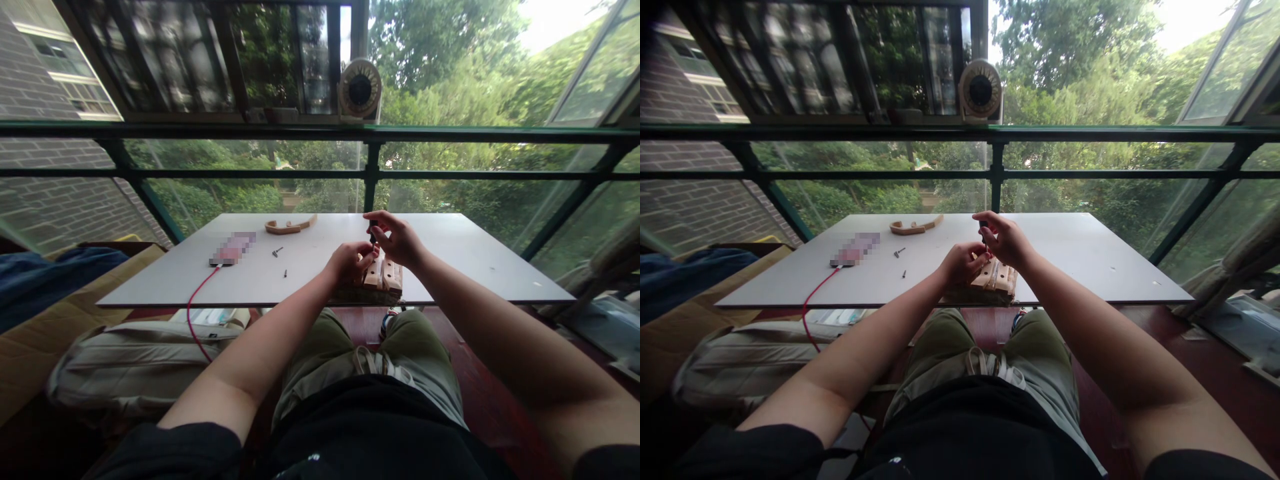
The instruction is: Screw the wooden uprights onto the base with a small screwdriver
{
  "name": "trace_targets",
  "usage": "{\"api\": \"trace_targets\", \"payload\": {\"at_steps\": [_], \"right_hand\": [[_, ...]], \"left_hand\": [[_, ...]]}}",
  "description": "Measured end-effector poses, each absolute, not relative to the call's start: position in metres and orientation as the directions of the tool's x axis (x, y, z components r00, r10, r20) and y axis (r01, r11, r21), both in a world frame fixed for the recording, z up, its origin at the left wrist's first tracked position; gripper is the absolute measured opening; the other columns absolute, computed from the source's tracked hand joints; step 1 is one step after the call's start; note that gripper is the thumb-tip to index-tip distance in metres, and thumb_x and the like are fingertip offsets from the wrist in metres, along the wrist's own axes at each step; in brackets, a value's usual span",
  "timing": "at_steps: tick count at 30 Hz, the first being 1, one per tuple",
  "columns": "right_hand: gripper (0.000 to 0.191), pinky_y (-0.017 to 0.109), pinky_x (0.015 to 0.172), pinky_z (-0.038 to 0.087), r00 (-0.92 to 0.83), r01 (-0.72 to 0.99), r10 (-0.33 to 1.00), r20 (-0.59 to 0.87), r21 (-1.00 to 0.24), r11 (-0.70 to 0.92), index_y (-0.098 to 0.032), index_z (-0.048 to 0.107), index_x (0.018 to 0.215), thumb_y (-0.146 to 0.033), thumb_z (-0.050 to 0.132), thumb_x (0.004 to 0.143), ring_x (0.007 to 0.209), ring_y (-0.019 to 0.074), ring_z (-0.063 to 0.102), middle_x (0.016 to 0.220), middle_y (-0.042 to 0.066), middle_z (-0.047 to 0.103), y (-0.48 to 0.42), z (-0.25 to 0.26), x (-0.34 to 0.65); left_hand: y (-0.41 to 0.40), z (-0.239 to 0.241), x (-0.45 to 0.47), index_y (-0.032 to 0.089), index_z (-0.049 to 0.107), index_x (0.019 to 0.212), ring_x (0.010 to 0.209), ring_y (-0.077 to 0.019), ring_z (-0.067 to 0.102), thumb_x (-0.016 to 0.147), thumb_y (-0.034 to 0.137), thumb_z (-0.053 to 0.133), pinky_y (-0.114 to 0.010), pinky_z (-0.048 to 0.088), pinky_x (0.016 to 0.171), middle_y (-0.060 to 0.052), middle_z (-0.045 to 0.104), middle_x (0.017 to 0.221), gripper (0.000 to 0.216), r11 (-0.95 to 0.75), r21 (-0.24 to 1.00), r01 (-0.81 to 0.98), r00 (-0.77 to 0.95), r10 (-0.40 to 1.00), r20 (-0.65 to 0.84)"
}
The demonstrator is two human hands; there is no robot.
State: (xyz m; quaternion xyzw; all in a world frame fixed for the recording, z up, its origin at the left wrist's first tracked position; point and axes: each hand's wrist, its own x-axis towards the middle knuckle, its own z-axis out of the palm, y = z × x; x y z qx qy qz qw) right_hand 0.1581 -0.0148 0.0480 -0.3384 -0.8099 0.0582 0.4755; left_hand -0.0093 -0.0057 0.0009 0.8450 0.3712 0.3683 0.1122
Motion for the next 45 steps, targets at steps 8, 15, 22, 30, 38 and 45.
{"api": "trace_targets", "payload": {"at_steps": [8, 15, 22, 30, 38, 45], "right_hand": [[0.034, 0.033, 0.075, 0.051, -0.257, 0.535, 0.584, 0.77, -0.391, 0.749, -0.024, 0.062, 0.118, -0.021, 0.055, 0.085, 0.074, 0.0177, 0.06, 0.083, 0.003, 0.065, -0.013, 0.042, 0.159], [0.051, 0.035, 0.078, 0.052, -0.305, 0.518, 0.58, 0.755, -0.38, 0.767, -0.023, 0.053, 0.134, -0.02, 0.056, 0.083, 0.075, 0.0178, 0.06, 0.087, 0.004, 0.064, -0.012, 0.036, 0.161], [0.059, 0.037, 0.081, 0.052, -0.312, 0.445, 0.59, 0.744, -0.434, 0.783, -0.026, 0.042, 0.145, -0.026, 0.054, 0.087, 0.081, 0.0189, 0.063, 0.097, 0.006, 0.066, -0.009, 0.036, 0.168], [0.035, 0.037, 0.079, 0.053, -0.176, 0.401, 0.698, 0.694, -0.597, 0.695, -0.02, 0.061, 0.12, -0.037, 0.054, 0.09, 0.084, 0.02, 0.065, 0.093, 0.005, 0.068, 0.002, 0.024, 0.18], [0.016, 0.037, 0.079, 0.054, -0.254, 0.403, 0.704, 0.663, -0.589, 0.7, -0.017, 0.067, 0.091, -0.028, 0.064, 0.079, 0.078, 0.0198, 0.067, 0.081, 0.005, 0.069, 0.005, 0.028, 0.171], [0.03, 0.038, 0.078, 0.056, -0.23, 0.241, 0.754, 0.615, -0.715, 0.657, -0.015, 0.064, 0.103, -0.027, 0.068, 0.076, 0.079, 0.0201, 0.068, 0.088, 0.007, 0.071, 0.003, 0.035, 0.165]], "left_hand": [[-0.007, 0.002, -0.008, 0.017, 0.068, 0.089, 0.072, -0.0131, 0.063, 0.083, 0.03, 0.062, -0.024, 0.045, 0.069, -0.001, 0.073, 0.084, 0.015, -0.686, 0.532, 0.497, 0.429, 0.727, 0.537], [-0.003, 0.001, -0.009, 0.017, 0.069, 0.093, 0.072, -0.013, 0.063, 0.086, 0.029, 0.058, -0.023, 0.044, 0.066, -0.001, 0.073, 0.083, 0.018, -0.703, 0.528, 0.475, 0.467, 0.711, 0.526], [0.003, -0.003, -0.01, 0.017, 0.071, 0.094, 0.074, -0.0129, 0.064, 0.088, 0.032, 0.058, -0.023, 0.046, 0.071, -0.001, 0.074, 0.086, 0.021, -0.709, 0.547, 0.446, 0.468, 0.705, 0.532], [0.005, -0.006, -0.011, 0.018, 0.072, 0.098, 0.08, -0.0145, 0.067, 0.089, 0.031, 0.056, -0.023, 0.049, 0.077, -0.002, 0.075, 0.093, 0.022, -0.726, 0.538, 0.428, 0.482, 0.687, 0.543], [0.007, -0.007, -0.011, 0.02, 0.073, 0.099, 0.083, -0.0152, 0.068, 0.088, 0.03, 0.056, -0.024, 0.051, 0.081, -0.002, 0.076, 0.094, 0.023, -0.703, 0.55, 0.45, 0.496, 0.709, 0.501], [0.009, -0.011, -0.01, 0.024, 0.073, 0.106, 0.087, -0.0158, 0.068, 0.088, 0.03, 0.055, -0.024, 0.052, 0.081, -0.001, 0.075, 0.1, 0.026, -0.678, 0.541, 0.498, 0.489, 0.735, 0.471]]}}
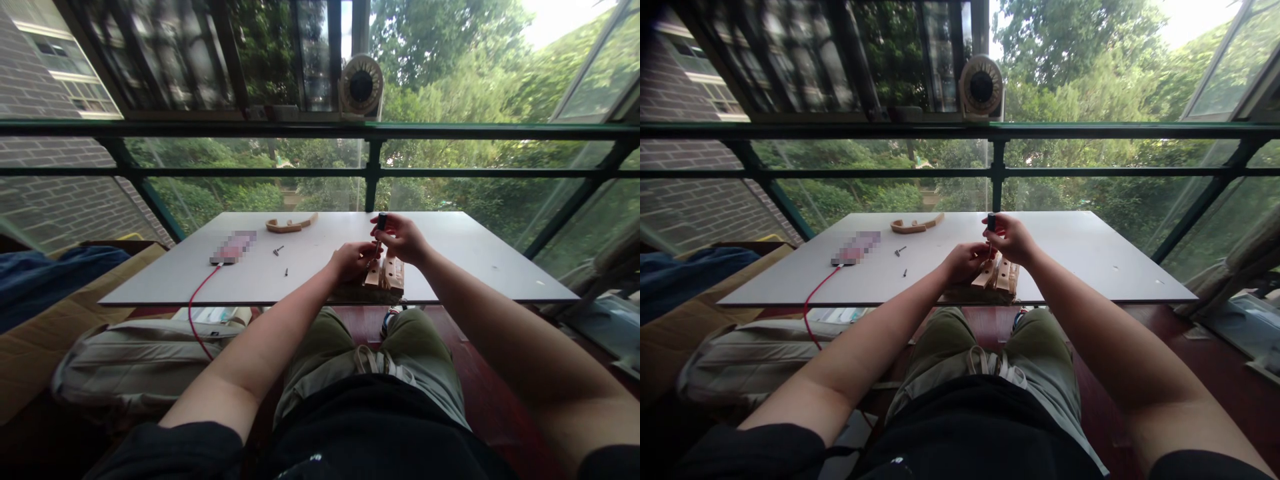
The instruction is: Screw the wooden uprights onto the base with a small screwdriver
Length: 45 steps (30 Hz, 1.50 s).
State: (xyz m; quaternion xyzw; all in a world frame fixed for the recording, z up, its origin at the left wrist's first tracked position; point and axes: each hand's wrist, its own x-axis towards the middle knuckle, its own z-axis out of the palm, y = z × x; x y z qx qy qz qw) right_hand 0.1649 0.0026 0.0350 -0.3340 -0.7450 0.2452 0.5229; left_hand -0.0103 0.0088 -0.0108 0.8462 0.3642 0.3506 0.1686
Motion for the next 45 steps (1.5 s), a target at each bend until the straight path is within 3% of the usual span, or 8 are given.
{"api": "trace_targets", "payload": {"at_steps": [8, 13, 21, 32, 40, 45], "right_hand": [[0.029, 0.031, 0.055, 0.053, -0.229, 0.312, 0.781, 0.581, -0.716, 0.624, -0.016, 0.062, 0.092, -0.036, 0.072, 0.073, 0.068, 0.0187, 0.063, 0.079, 0.006, 0.067, -0.002, 0.041, 0.163], [0.025, 0.03, 0.056, 0.05, -0.22, 0.36, 0.767, 0.603, -0.68, 0.639, -0.018, 0.059, 0.088, -0.033, 0.072, 0.072, 0.065, 0.0167, 0.06, 0.073, 0.001, 0.063, 0.002, 0.038, 0.164], [0.026, 0.031, 0.063, 0.049, -0.238, 0.399, 0.751, 0.616, -0.643, 0.654, -0.019, 0.055, 0.083, -0.031, 0.074, 0.07, 0.064, 0.0155, 0.058, 0.07, 0.0, 0.061, 0.005, 0.038, 0.163], [0.026, 0.033, 0.068, 0.051, -0.247, 0.385, 0.746, 0.619, -0.644, 0.662, -0.019, 0.058, 0.085, -0.032, 0.074, 0.069, 0.066, 0.0156, 0.058, 0.073, 0.0, 0.062, 0.007, 0.035, 0.164], [0.029, 0.033, 0.069, 0.053, -0.299, 0.19, 0.764, 0.572, -0.749, 0.635, -0.019, 0.058, 0.1, -0.023, 0.064, 0.072, 0.076, 0.0178, 0.064, 0.088, 0.004, 0.068, -0.002, 0.046, 0.163], [0.025, 0.035, 0.072, 0.054, -0.303, 0.176, 0.775, 0.555, -0.766, 0.618, -0.02, 0.056, 0.098, -0.021, 0.063, 0.074, 0.078, 0.0193, 0.067, 0.085, 0.006, 0.07, 0.001, 0.044, 0.162]], "left_hand": [[0.004, -0.004, -0.012, 0.021, 0.073, 0.097, 0.087, -0.0164, 0.068, 0.084, 0.018, 0.05, -0.026, 0.051, 0.084, -0.001, 0.076, 0.098, 0.026, -0.694, 0.508, 0.51, 0.496, 0.72, 0.486], [0.0, 0.0, -0.012, 0.018, 0.072, 0.094, 0.079, -0.0142, 0.066, 0.079, 0.013, 0.051, -0.024, 0.05, 0.078, -0.001, 0.075, 0.091, 0.027, -0.7, 0.523, 0.486, 0.483, 0.714, 0.507], [0.0, -0.003, -0.01, 0.015, 0.07, 0.087, 0.068, -0.011, 0.06, 0.082, 0.026, 0.06, -0.022, 0.046, 0.067, -0.001, 0.071, 0.08, 0.016, -0.717, 0.543, 0.437, 0.475, 0.697, 0.538], [-0.002, -0.002, -0.011, 0.016, 0.072, 0.091, 0.069, -0.0112, 0.062, 0.084, 0.028, 0.059, -0.022, 0.045, 0.067, -0.002, 0.074, 0.082, 0.019, -0.711, 0.545, 0.444, 0.474, 0.703, 0.53], [-0.001, -0.002, -0.011, 0.017, 0.072, 0.091, 0.074, -0.0128, 0.064, 0.085, 0.03, 0.058, -0.023, 0.047, 0.071, -0.002, 0.074, 0.086, 0.02, -0.691, 0.55, 0.469, 0.477, 0.722, 0.501], [0.002, -0.005, -0.011, 0.019, 0.072, 0.093, 0.074, -0.0132, 0.064, 0.085, 0.029, 0.058, -0.023, 0.048, 0.072, -0.001, 0.074, 0.087, 0.019, -0.699, 0.539, 0.47, 0.475, 0.715, 0.514]]}}
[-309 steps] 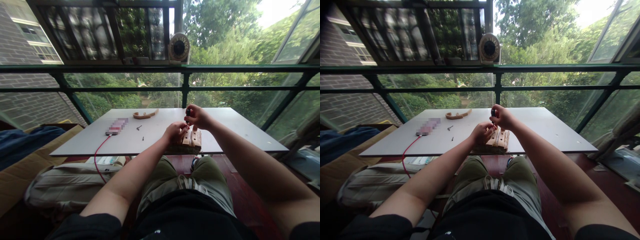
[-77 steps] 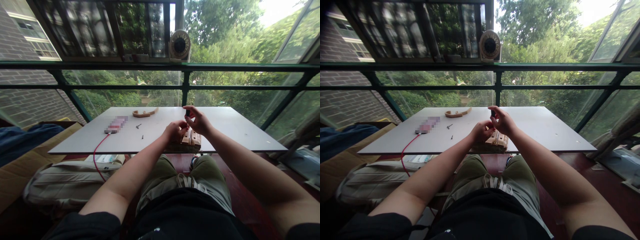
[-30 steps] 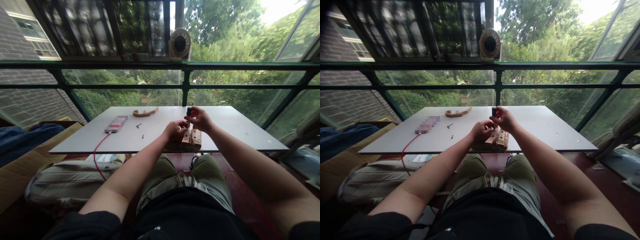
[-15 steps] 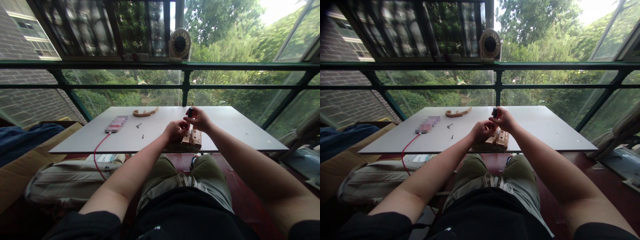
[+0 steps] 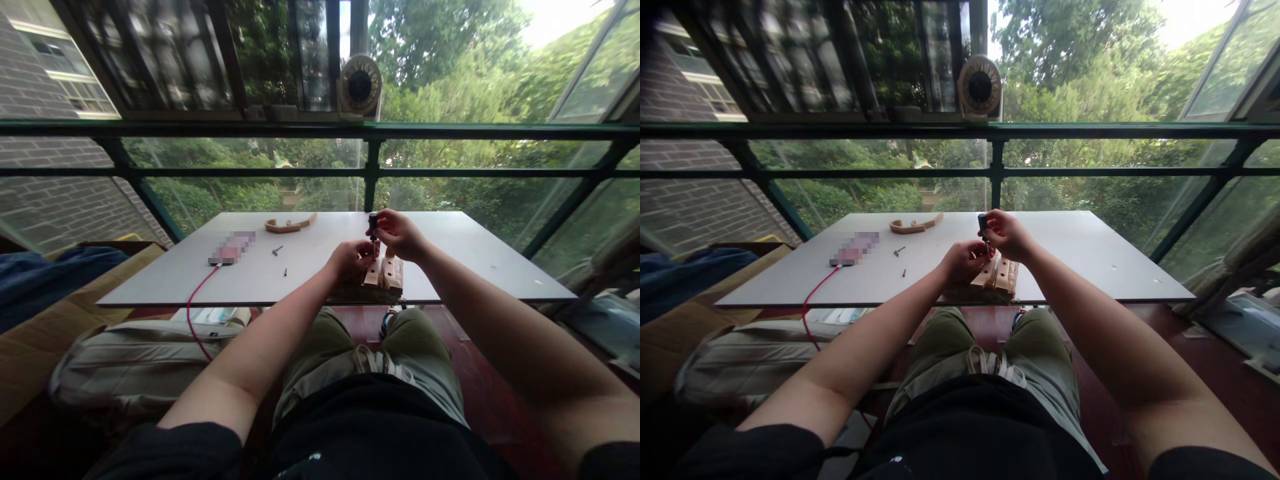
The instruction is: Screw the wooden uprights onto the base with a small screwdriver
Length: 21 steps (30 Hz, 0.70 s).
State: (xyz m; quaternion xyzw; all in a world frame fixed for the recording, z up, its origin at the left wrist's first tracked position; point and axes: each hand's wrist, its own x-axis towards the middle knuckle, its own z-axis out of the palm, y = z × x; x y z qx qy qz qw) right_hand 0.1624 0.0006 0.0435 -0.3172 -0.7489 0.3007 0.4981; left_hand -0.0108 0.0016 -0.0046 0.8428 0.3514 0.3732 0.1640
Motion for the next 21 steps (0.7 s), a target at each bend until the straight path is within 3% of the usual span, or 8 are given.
{"api": "trace_targets", "payload": {"at_steps": [6, 12, 21], "right_hand": [[0.025, 0.033, 0.066, 0.054, -0.259, 0.245, 0.782, 0.567, -0.745, 0.621, -0.021, 0.053, 0.094, -0.025, 0.067, 0.073, 0.07, 0.0173, 0.064, 0.08, 0.002, 0.065, 0.0058, 0.0383, 0.1643], [0.029, 0.031, 0.062, 0.051, -0.263, 0.288, 0.766, 0.587, -0.71, 0.643, -0.019, 0.058, 0.103, -0.026, 0.066, 0.075, 0.067, 0.015, 0.059, 0.082, 0.002, 0.061, 0.0062, 0.0354, 0.1638], [0.024, 0.029, 0.058, 0.049, -0.268, 0.286, 0.775, 0.572, -0.721, 0.631, -0.019, 0.055, 0.091, -0.03, 0.069, 0.073, 0.064, 0.015, 0.059, 0.077, 0.001, 0.061, 0.0055, 0.0352, 0.1611]], "left_hand": [[0.0014, -0.0044, -0.0094, 0.019, 0.072, 0.094, 0.075, -0.0141, 0.064, 0.083, 0.028, 0.059, -0.023, 0.048, 0.072, -0.002, 0.074, 0.089, 0.019, -0.688, 0.524, 0.503, 0.474, 0.726, 0.498], [0.001, -0.0039, -0.009, 0.02, 0.072, 0.096, 0.072, -0.0138, 0.064, 0.083, 0.029, 0.058, -0.023, 0.047, 0.068, -0.002, 0.075, 0.089, 0.021, -0.702, 0.502, 0.505, 0.485, 0.712, 0.508], [0.0035, -0.004, -0.01, 0.021, 0.072, 0.09, 0.077, -0.0158, 0.066, 0.081, 0.017, 0.044, -0.026, 0.05, 0.08, -0.001, 0.074, 0.088, 0.03, -0.658, 0.521, 0.544, 0.457, 0.753, 0.474]]}}
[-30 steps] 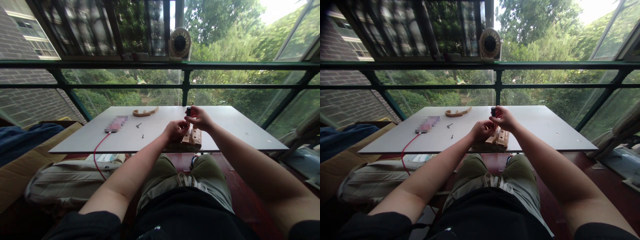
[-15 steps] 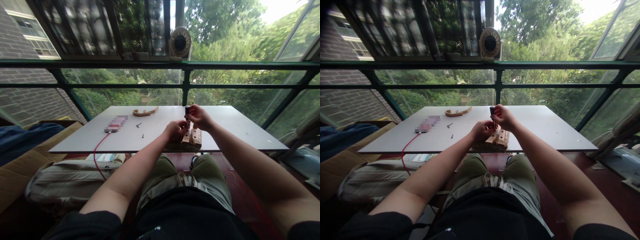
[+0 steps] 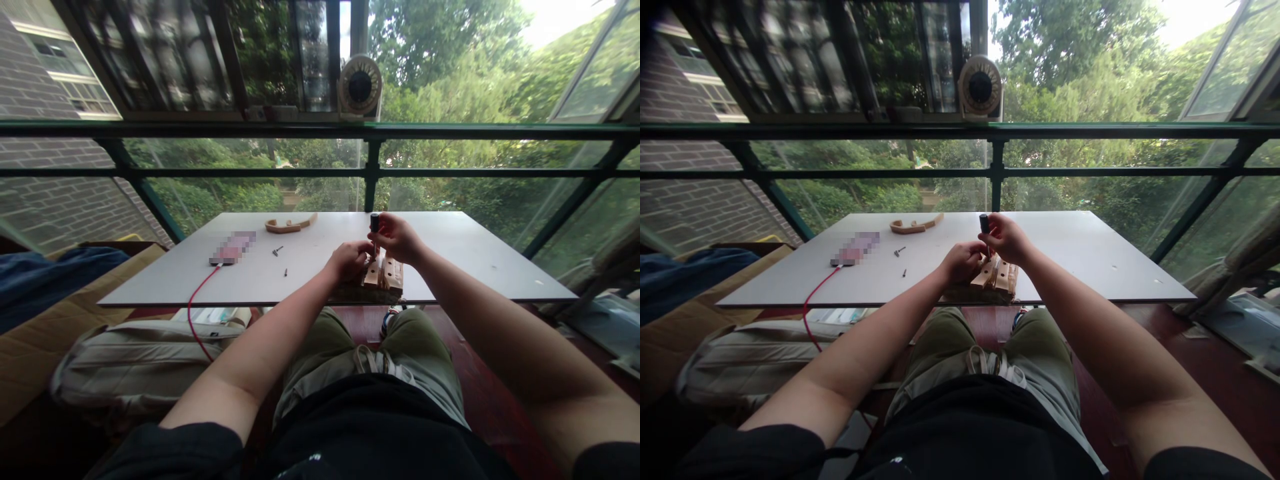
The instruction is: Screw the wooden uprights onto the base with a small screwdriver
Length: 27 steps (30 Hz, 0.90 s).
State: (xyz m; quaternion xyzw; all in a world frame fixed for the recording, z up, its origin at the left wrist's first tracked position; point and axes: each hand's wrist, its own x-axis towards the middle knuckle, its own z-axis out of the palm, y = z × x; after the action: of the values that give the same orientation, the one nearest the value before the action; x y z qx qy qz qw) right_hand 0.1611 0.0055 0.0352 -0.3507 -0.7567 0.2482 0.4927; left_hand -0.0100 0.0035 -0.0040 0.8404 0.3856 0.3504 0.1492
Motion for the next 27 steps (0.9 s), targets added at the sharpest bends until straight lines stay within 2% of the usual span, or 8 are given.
{"api": "trace_targets", "payload": {"at_steps": [6, 11, 18, 27], "right_hand": [[0.025, 0.027, 0.055, 0.047, -0.263, 0.27, 0.786, 0.56, -0.739, 0.617, -0.021, 0.05, 0.088, -0.029, 0.069, 0.073, 0.061, 0.0142, 0.058, 0.073, -0.002, 0.058, 0.005, 0.0334, 0.1616], [0.025, 0.026, 0.054, 0.046, -0.255, 0.251, 0.787, 0.562, -0.747, 0.615, -0.021, 0.05, 0.088, -0.027, 0.069, 0.074, 0.061, 0.0139, 0.058, 0.072, -0.002, 0.058, 0.0048, 0.0323, 0.1611], [0.022, 0.027, 0.056, 0.047, -0.255, 0.227, 0.783, 0.567, -0.752, 0.618, -0.021, 0.052, 0.088, -0.026, 0.069, 0.074, 0.062, 0.0138, 0.058, 0.073, -0.002, 0.057, 0.0042, 0.0323, 0.1604], [0.02, 0.03, 0.058, 0.049, -0.27, 0.264, 0.777, 0.568, -0.733, 0.627, -0.02, 0.055, 0.088, -0.027, 0.069, 0.075, 0.063, 0.0148, 0.059, 0.078, 0.001, 0.06, 0.0066, 0.0308, 0.1616]], "left_hand": [[0.0029, -0.0027, -0.0092, 0.021, 0.071, 0.086, 0.078, -0.0165, 0.066, 0.08, 0.018, 0.047, -0.027, 0.049, 0.081, -0.001, 0.074, 0.086, 0.025, -0.668, 0.495, 0.556, 0.47, 0.743, 0.476], [0.0021, -0.0022, -0.0091, 0.021, 0.071, 0.087, 0.075, -0.0159, 0.065, 0.079, 0.022, 0.051, -0.026, 0.049, 0.076, -0.001, 0.073, 0.084, 0.022, -0.66, 0.479, 0.579, 0.47, 0.75, 0.466], [-0.0005, -0.0026, -0.0102, 0.019, 0.07, 0.086, 0.07, -0.0136, 0.062, 0.077, 0.035, 0.061, -0.024, 0.046, 0.069, 0.0, 0.071, 0.08, 0.02, -0.678, 0.503, 0.536, 0.5, 0.735, 0.457], [-0.0007, -0.0001, -0.0112, 0.019, 0.071, 0.085, 0.069, -0.0124, 0.063, 0.077, 0.036, 0.064, -0.023, 0.044, 0.068, 0.001, 0.072, 0.079, 0.021, -0.69, 0.507, 0.517, 0.529, 0.723, 0.445]]}}
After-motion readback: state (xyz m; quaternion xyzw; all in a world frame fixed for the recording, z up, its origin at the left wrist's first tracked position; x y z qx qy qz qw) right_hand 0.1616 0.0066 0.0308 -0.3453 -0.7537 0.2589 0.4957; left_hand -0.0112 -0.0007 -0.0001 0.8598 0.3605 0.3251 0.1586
